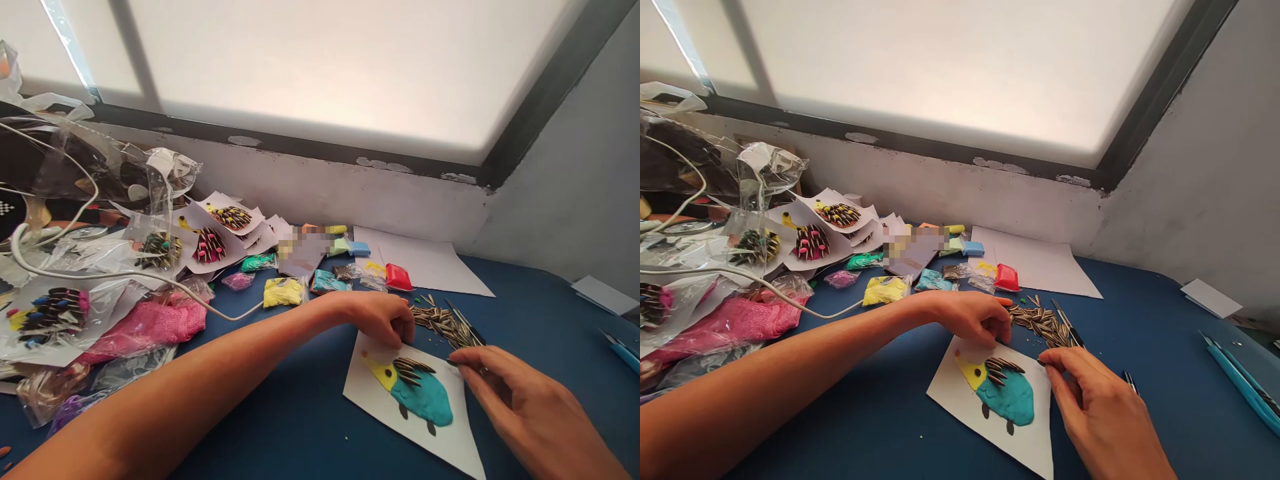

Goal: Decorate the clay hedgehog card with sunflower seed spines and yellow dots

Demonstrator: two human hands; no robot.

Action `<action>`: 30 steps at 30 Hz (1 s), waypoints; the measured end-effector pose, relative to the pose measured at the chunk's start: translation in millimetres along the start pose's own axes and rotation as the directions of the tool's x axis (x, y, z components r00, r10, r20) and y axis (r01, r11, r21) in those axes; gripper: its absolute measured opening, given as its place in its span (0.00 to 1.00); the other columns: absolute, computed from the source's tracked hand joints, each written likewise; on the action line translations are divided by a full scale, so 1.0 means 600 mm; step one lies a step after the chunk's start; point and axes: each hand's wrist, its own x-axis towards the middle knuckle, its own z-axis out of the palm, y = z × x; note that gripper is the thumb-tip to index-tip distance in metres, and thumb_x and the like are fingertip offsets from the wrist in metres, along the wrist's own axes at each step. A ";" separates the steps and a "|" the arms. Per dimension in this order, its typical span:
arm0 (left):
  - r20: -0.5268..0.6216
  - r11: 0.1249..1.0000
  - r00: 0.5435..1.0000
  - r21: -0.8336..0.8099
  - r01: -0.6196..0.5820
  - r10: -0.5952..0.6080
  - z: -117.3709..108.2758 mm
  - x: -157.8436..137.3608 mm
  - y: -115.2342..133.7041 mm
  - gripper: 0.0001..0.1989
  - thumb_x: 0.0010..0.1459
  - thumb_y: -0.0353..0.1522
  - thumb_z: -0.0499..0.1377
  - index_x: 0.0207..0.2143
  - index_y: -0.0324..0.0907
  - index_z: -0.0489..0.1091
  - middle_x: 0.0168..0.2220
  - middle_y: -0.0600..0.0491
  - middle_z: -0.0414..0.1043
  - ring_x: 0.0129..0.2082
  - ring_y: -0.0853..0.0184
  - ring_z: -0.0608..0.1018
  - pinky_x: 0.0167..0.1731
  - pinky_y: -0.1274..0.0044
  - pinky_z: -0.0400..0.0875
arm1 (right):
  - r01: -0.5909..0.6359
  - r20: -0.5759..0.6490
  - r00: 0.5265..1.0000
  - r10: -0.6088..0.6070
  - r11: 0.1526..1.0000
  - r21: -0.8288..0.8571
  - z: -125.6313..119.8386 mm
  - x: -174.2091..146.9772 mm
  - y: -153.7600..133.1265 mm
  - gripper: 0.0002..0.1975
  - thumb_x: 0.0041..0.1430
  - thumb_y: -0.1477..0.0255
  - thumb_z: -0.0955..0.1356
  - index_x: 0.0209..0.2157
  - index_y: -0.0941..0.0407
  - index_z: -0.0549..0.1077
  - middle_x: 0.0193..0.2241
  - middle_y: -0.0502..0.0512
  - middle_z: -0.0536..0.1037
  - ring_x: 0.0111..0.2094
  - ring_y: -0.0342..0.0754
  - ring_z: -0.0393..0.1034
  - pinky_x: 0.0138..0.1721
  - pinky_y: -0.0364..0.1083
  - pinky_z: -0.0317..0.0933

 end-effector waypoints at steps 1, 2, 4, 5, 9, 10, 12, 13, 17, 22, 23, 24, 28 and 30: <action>-0.005 1.000 1.000 0.015 0.008 -0.008 0.000 -0.001 0.002 0.12 0.52 0.25 0.57 0.41 0.38 0.71 0.30 0.58 0.69 0.32 0.70 0.73 0.35 0.78 0.68 | 0.003 0.009 1.000 -0.003 1.000 -0.015 0.004 0.000 0.002 0.17 0.56 0.58 0.62 0.26 0.49 0.78 0.25 0.51 0.82 0.21 0.48 0.76 0.19 0.42 0.67; -0.013 0.999 1.000 0.032 0.016 -0.016 0.001 -0.001 0.003 0.12 0.52 0.25 0.58 0.41 0.38 0.71 0.30 0.58 0.69 0.33 0.70 0.74 0.37 0.78 0.69 | 0.005 0.016 1.000 -0.004 0.999 -0.036 0.008 -0.001 0.004 0.17 0.56 0.59 0.61 0.27 0.49 0.79 0.27 0.51 0.82 0.22 0.48 0.77 0.20 0.43 0.68; -0.031 0.998 0.999 0.061 0.033 -0.031 0.003 -0.002 0.005 0.13 0.50 0.25 0.59 0.41 0.39 0.71 0.29 0.59 0.70 0.35 0.69 0.74 0.40 0.78 0.69 | 0.007 0.031 1.000 -0.004 0.997 -0.082 0.014 -0.003 0.010 0.16 0.57 0.60 0.61 0.28 0.48 0.79 0.28 0.51 0.83 0.24 0.49 0.78 0.22 0.44 0.69; -0.039 0.997 0.999 0.070 0.039 -0.037 0.003 -0.002 0.005 0.13 0.49 0.25 0.59 0.40 0.40 0.71 0.29 0.59 0.70 0.35 0.69 0.74 0.41 0.78 0.69 | 0.005 0.043 0.999 -0.001 0.995 -0.101 0.017 -0.004 0.014 0.16 0.56 0.60 0.61 0.28 0.48 0.79 0.28 0.51 0.83 0.24 0.49 0.78 0.22 0.45 0.68; -0.037 0.998 0.999 0.047 0.029 -0.027 0.005 0.001 0.000 0.13 0.48 0.26 0.59 0.39 0.41 0.71 0.30 0.60 0.71 0.34 0.70 0.75 0.42 0.78 0.69 | -0.019 0.104 0.994 0.033 0.991 -0.135 0.018 -0.004 0.026 0.15 0.56 0.61 0.61 0.29 0.47 0.79 0.29 0.49 0.83 0.25 0.49 0.78 0.22 0.44 0.67; -0.033 0.999 0.999 0.039 0.023 -0.022 0.005 0.002 -0.001 0.13 0.48 0.26 0.59 0.39 0.41 0.71 0.30 0.60 0.71 0.33 0.70 0.75 0.42 0.78 0.69 | -0.029 0.109 0.993 0.045 0.989 -0.142 0.017 -0.004 0.030 0.15 0.57 0.61 0.61 0.29 0.47 0.78 0.29 0.49 0.82 0.26 0.49 0.77 0.23 0.44 0.67; -0.031 0.999 0.999 0.031 0.017 -0.016 0.005 0.002 -0.002 0.13 0.48 0.26 0.59 0.38 0.42 0.71 0.29 0.60 0.71 0.32 0.71 0.74 0.42 0.78 0.70 | -0.055 0.097 0.993 0.071 0.986 -0.160 0.014 -0.002 0.040 0.15 0.56 0.60 0.61 0.29 0.48 0.77 0.29 0.50 0.82 0.25 0.49 0.77 0.22 0.45 0.66; -0.033 0.999 0.999 0.033 0.017 -0.016 0.005 0.002 -0.002 0.13 0.48 0.26 0.59 0.38 0.42 0.71 0.29 0.60 0.71 0.32 0.71 0.74 0.43 0.77 0.70 | -0.068 0.087 0.993 0.084 0.984 -0.167 0.013 -0.001 0.045 0.15 0.56 0.60 0.61 0.29 0.48 0.77 0.28 0.50 0.81 0.24 0.49 0.76 0.21 0.44 0.66; -0.049 0.998 0.998 0.049 0.039 -0.037 0.006 0.001 0.000 0.12 0.47 0.28 0.59 0.38 0.42 0.71 0.30 0.59 0.72 0.32 0.70 0.75 0.43 0.76 0.71 | -0.089 0.075 0.992 0.102 0.982 -0.165 0.011 0.000 0.066 0.15 0.56 0.61 0.61 0.29 0.49 0.78 0.27 0.51 0.81 0.24 0.49 0.76 0.21 0.44 0.65; -0.046 0.998 0.998 0.046 0.043 -0.041 0.007 0.003 -0.002 0.13 0.47 0.29 0.60 0.39 0.43 0.71 0.31 0.58 0.72 0.33 0.70 0.75 0.40 0.78 0.71 | -0.069 0.096 0.992 0.087 0.981 -0.181 0.011 -0.002 0.071 0.15 0.58 0.60 0.61 0.30 0.48 0.78 0.28 0.51 0.80 0.23 0.48 0.76 0.20 0.44 0.64; -0.049 0.998 0.998 0.050 0.041 -0.039 0.007 0.003 -0.003 0.14 0.47 0.29 0.60 0.39 0.42 0.71 0.31 0.58 0.73 0.33 0.70 0.75 0.39 0.78 0.71 | -0.066 0.101 0.991 0.086 0.980 -0.186 0.011 -0.003 0.070 0.16 0.59 0.60 0.61 0.30 0.48 0.78 0.27 0.50 0.80 0.23 0.48 0.75 0.20 0.44 0.64; -0.059 0.998 0.998 0.055 0.040 -0.036 0.008 0.003 -0.003 0.14 0.47 0.29 0.60 0.40 0.42 0.71 0.31 0.58 0.73 0.33 0.70 0.75 0.38 0.79 0.70 | -0.061 0.103 0.991 0.082 0.980 -0.190 0.011 -0.003 0.070 0.16 0.59 0.59 0.61 0.29 0.48 0.78 0.27 0.50 0.79 0.22 0.48 0.75 0.20 0.44 0.64; -0.096 0.994 0.993 0.077 0.077 -0.069 0.010 0.000 0.004 0.13 0.49 0.29 0.59 0.40 0.42 0.71 0.32 0.57 0.73 0.33 0.70 0.74 0.32 0.81 0.68 | -0.045 0.044 0.998 0.055 0.978 -0.205 0.014 -0.005 0.074 0.19 0.62 0.58 0.59 0.30 0.49 0.77 0.28 0.51 0.80 0.22 0.48 0.75 0.19 0.44 0.63; -0.103 0.990 0.989 0.087 0.112 -0.103 0.010 -0.004 0.012 0.13 0.50 0.29 0.59 0.40 0.42 0.71 0.32 0.57 0.74 0.34 0.69 0.75 0.30 0.81 0.66 | -0.053 -0.004 0.999 0.053 0.975 -0.216 0.017 -0.005 0.078 0.20 0.63 0.58 0.58 0.33 0.50 0.77 0.29 0.52 0.80 0.22 0.48 0.75 0.20 0.44 0.64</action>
